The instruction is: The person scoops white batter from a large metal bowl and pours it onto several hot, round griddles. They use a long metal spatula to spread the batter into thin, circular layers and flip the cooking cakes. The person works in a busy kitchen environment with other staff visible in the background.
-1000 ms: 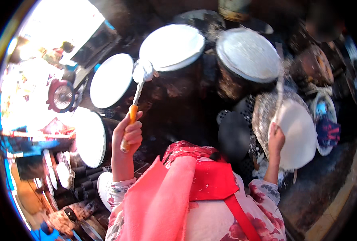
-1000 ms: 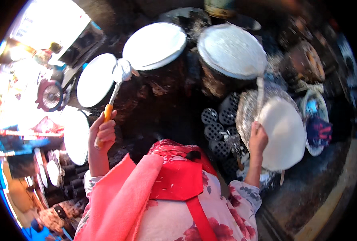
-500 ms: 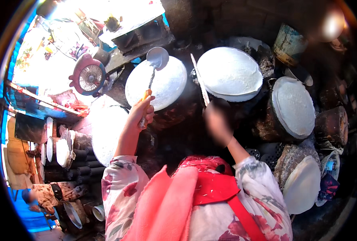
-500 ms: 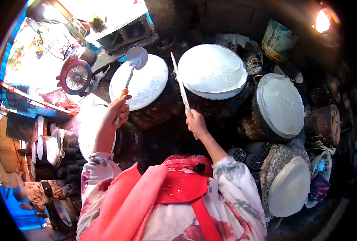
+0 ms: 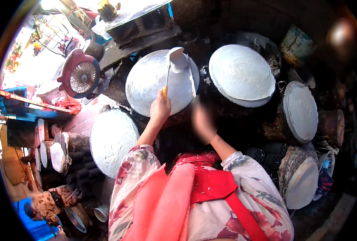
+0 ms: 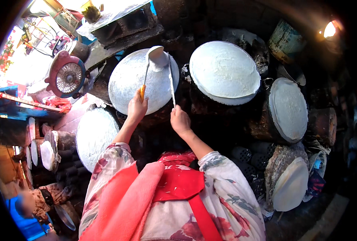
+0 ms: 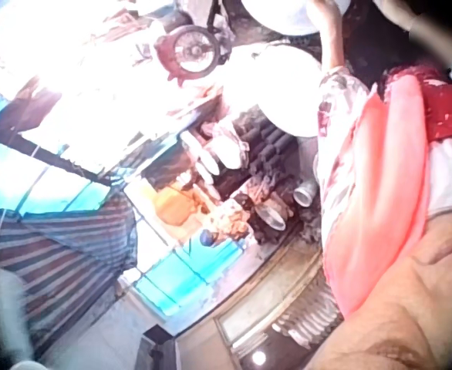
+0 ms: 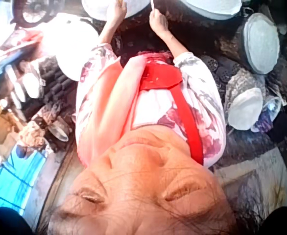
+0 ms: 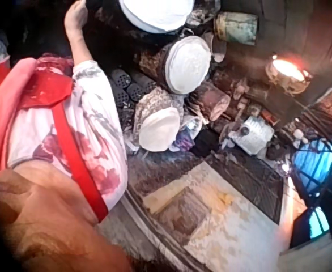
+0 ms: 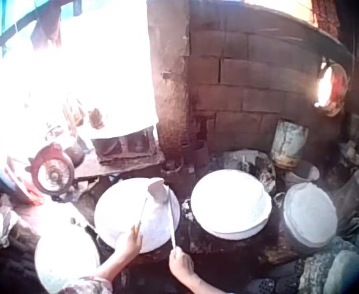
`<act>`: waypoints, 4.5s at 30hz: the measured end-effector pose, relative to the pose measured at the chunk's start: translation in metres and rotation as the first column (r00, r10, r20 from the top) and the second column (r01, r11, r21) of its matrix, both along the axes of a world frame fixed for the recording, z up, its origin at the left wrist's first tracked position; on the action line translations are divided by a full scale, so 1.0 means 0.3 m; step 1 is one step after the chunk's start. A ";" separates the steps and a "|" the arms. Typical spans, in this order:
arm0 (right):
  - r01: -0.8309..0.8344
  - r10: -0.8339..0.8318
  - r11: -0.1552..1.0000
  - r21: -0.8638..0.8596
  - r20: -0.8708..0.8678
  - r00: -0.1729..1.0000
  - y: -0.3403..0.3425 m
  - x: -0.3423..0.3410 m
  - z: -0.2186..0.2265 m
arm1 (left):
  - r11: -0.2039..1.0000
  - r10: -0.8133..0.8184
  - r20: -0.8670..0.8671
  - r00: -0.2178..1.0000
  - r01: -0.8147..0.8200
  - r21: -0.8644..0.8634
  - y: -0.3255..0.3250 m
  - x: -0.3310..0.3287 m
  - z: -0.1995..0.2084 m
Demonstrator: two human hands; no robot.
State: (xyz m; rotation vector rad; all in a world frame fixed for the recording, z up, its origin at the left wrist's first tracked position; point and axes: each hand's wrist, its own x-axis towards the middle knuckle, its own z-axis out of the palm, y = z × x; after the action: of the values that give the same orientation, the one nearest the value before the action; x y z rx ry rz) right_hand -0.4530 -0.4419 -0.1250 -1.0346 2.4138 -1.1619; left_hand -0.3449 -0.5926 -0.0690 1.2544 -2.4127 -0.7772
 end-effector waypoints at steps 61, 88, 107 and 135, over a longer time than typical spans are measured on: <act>-0.615 0.748 0.652 0.443 -0.244 0.618 -0.451 -0.515 0.174 | 0.673 0.705 -0.128 0.698 -0.601 0.430 0.307 0.456 0.101; -0.782 0.918 0.396 0.481 -0.204 0.340 -0.760 -0.612 0.124 | 0.369 0.909 -0.239 0.342 -0.392 0.843 0.445 0.330 0.223; -0.637 0.736 0.660 0.398 -0.177 0.653 0.301 -0.700 0.167 | 0.835 0.412 -0.178 0.893 -0.293 0.465 0.600 0.354 0.088; -0.390 0.388 0.904 0.172 0.051 0.920 0.182 -0.224 -0.041 | 0.679 0.603 -0.414 0.682 -0.166 0.715 0.522 0.546 0.172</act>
State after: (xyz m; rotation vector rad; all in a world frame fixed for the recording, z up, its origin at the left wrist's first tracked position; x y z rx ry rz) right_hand -0.5202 -0.3873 -0.1374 -1.3590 2.1145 -0.7958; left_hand -0.1812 -0.4361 -0.0173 1.3789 -1.2594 -1.6250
